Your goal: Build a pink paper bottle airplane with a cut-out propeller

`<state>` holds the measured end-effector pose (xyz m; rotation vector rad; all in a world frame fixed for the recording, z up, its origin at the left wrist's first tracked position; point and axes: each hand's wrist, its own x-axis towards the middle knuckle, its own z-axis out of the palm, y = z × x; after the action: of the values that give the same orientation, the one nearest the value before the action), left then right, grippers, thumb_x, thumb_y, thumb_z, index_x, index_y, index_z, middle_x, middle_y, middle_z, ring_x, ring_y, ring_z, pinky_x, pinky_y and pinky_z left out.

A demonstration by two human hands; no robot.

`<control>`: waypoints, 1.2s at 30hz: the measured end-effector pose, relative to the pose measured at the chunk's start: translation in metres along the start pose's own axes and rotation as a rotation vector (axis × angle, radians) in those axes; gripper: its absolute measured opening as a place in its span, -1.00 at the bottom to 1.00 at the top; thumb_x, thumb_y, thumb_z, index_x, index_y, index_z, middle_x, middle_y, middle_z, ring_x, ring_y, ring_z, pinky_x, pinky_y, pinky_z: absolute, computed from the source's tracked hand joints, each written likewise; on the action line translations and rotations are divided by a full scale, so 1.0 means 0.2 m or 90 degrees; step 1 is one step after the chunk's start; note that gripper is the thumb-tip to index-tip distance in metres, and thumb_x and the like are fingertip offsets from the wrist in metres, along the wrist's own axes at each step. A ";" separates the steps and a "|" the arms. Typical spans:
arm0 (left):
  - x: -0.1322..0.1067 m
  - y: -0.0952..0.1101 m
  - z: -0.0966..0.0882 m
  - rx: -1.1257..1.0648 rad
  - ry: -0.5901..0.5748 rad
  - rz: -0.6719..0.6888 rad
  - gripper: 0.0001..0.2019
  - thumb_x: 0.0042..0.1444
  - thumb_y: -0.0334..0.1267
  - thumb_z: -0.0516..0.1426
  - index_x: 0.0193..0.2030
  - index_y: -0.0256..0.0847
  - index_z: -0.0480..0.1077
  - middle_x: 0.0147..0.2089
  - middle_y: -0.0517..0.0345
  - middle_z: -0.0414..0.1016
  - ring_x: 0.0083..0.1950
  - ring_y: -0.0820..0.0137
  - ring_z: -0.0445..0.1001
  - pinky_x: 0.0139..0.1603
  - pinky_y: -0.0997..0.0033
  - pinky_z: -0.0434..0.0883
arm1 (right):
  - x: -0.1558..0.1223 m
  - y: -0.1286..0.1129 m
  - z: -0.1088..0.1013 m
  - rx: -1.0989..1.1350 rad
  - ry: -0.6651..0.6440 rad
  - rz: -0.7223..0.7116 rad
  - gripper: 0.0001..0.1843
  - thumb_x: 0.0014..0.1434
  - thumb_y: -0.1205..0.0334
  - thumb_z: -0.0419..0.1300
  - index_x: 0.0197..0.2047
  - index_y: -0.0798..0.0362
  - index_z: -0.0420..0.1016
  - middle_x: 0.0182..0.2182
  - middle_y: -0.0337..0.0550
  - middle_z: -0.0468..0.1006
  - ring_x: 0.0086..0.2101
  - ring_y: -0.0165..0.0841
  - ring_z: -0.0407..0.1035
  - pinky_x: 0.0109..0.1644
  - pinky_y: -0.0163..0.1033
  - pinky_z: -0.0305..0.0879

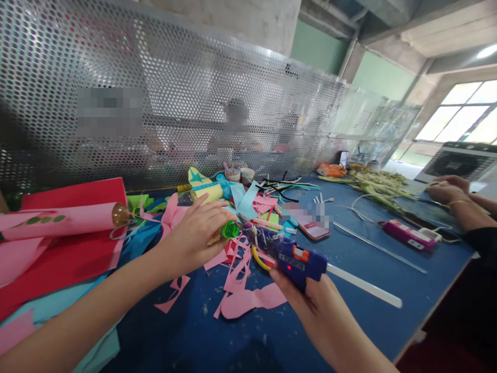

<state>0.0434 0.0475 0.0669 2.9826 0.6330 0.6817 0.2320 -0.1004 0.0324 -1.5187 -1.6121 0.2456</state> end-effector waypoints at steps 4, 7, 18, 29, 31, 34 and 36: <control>0.00 0.00 0.00 0.007 -0.003 0.000 -0.75 0.12 -0.40 0.07 -0.03 -0.18 0.32 -0.02 0.04 0.51 0.23 0.09 0.29 0.30 -0.24 -0.01 | -0.01 0.00 0.00 0.015 -0.020 0.013 -0.63 0.28 0.03 0.01 -0.19 0.10 0.52 -0.39 -0.04 0.64 -0.29 -0.14 0.56 -0.17 -0.20 0.50; -0.01 0.00 0.00 0.001 0.003 0.005 -0.74 0.12 -0.40 0.08 -0.03 -0.18 0.32 -0.02 0.04 0.52 0.24 0.09 0.29 0.30 -0.25 -0.01 | -0.03 0.02 0.00 0.028 -0.063 0.009 -0.66 0.30 0.08 0.00 -0.12 0.07 0.52 -0.39 -0.11 0.66 -0.34 -0.19 0.58 -0.32 -0.29 0.50; 0.00 0.01 -0.01 0.019 -0.005 -0.005 -0.78 0.17 -0.32 0.07 -0.04 -0.15 0.33 -0.01 0.07 0.53 0.20 0.12 0.33 0.31 -0.21 0.02 | -0.06 0.02 -0.01 0.010 -0.027 0.037 -0.68 0.28 0.05 0.04 -0.09 0.03 0.52 -0.32 -0.12 0.68 -0.31 -0.18 0.57 -0.28 -0.27 0.49; 0.00 0.01 -0.01 0.011 -0.005 -0.008 -0.79 0.17 -0.32 0.08 -0.04 -0.16 0.34 -0.03 0.08 0.52 0.19 0.12 0.34 0.30 -0.24 0.01 | -0.04 0.05 -0.02 -0.016 -0.029 0.022 -0.64 0.28 0.04 0.02 -0.10 0.08 0.52 -0.34 -0.05 0.68 -0.38 -0.18 0.56 -0.45 -0.29 0.46; 0.00 0.01 -0.01 0.009 -0.002 -0.008 -0.79 0.17 -0.31 0.08 -0.04 -0.17 0.34 -0.03 0.06 0.52 0.19 0.11 0.33 0.30 -0.24 0.01 | -0.05 0.05 -0.02 -0.006 -0.045 0.040 -0.64 0.29 0.04 0.02 -0.11 0.08 0.53 -0.34 -0.05 0.67 -0.39 -0.19 0.56 -0.46 -0.30 0.44; 0.00 0.01 -0.01 0.005 0.001 -0.006 -0.80 0.17 -0.32 0.08 -0.05 -0.18 0.34 -0.04 0.06 0.53 0.20 0.09 0.33 0.30 -0.26 0.02 | -0.05 0.04 -0.01 0.020 -0.054 0.071 -0.63 0.29 0.04 0.02 -0.14 0.10 0.54 -0.43 -0.06 0.65 -0.31 -0.15 0.56 -0.39 -0.28 0.45; 0.00 0.01 -0.01 0.004 0.000 -0.005 -0.79 0.17 -0.32 0.08 -0.05 -0.18 0.34 -0.04 0.05 0.53 0.20 0.09 0.34 0.30 -0.26 0.02 | -0.05 0.03 0.00 0.033 -0.054 0.074 -0.63 0.28 0.05 0.02 -0.14 0.11 0.54 -0.47 -0.07 0.63 -0.29 -0.13 0.56 -0.36 -0.26 0.45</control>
<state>0.0429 0.0455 0.0687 2.9846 0.6475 0.6801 0.2355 -0.1076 0.0238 -1.5821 -1.5720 0.4178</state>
